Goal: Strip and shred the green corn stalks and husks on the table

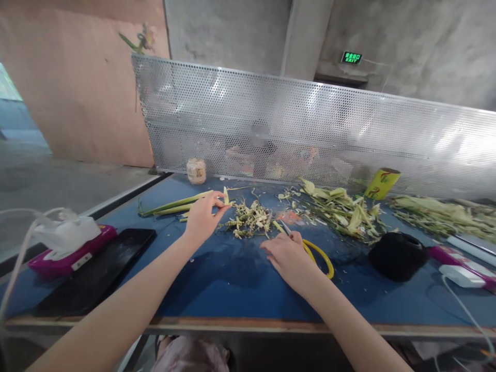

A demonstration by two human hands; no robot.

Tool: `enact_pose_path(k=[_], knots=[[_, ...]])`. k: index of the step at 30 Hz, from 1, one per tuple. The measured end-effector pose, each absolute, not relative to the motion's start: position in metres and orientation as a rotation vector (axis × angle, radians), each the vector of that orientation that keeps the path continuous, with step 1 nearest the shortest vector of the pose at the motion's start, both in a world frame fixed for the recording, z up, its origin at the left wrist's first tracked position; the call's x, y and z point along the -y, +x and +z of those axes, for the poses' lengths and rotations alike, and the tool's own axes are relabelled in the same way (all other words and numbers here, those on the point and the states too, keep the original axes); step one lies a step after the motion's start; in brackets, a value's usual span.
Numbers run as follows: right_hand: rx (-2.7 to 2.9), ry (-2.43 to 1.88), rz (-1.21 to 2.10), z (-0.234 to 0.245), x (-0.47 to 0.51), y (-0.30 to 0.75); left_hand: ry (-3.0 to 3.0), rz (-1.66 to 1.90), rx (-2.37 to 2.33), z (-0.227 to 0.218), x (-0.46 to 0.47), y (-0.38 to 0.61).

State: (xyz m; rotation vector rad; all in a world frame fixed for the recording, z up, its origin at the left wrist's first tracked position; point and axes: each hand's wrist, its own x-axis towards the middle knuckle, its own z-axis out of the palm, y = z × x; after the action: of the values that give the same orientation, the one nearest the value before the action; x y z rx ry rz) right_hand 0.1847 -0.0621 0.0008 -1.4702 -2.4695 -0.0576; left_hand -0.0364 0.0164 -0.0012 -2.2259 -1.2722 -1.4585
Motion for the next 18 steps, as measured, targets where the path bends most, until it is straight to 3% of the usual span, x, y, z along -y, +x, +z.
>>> enact_pose_path(k=[9, 14, 18], knots=[[2.568, -1.098, 0.184, 0.005, 0.059, 0.106, -2.349, -1.293, 1.325, 0.000, -0.013, -0.034], [2.631, -1.141, -0.083, -0.002, 0.034, 0.055, -2.061, -1.579, 1.323, 0.009, -0.011, -0.051], [2.383, -1.004, 0.188, -0.017, -0.002, 0.038, -2.050, -1.756, 1.284, 0.018, -0.001, -0.053]])
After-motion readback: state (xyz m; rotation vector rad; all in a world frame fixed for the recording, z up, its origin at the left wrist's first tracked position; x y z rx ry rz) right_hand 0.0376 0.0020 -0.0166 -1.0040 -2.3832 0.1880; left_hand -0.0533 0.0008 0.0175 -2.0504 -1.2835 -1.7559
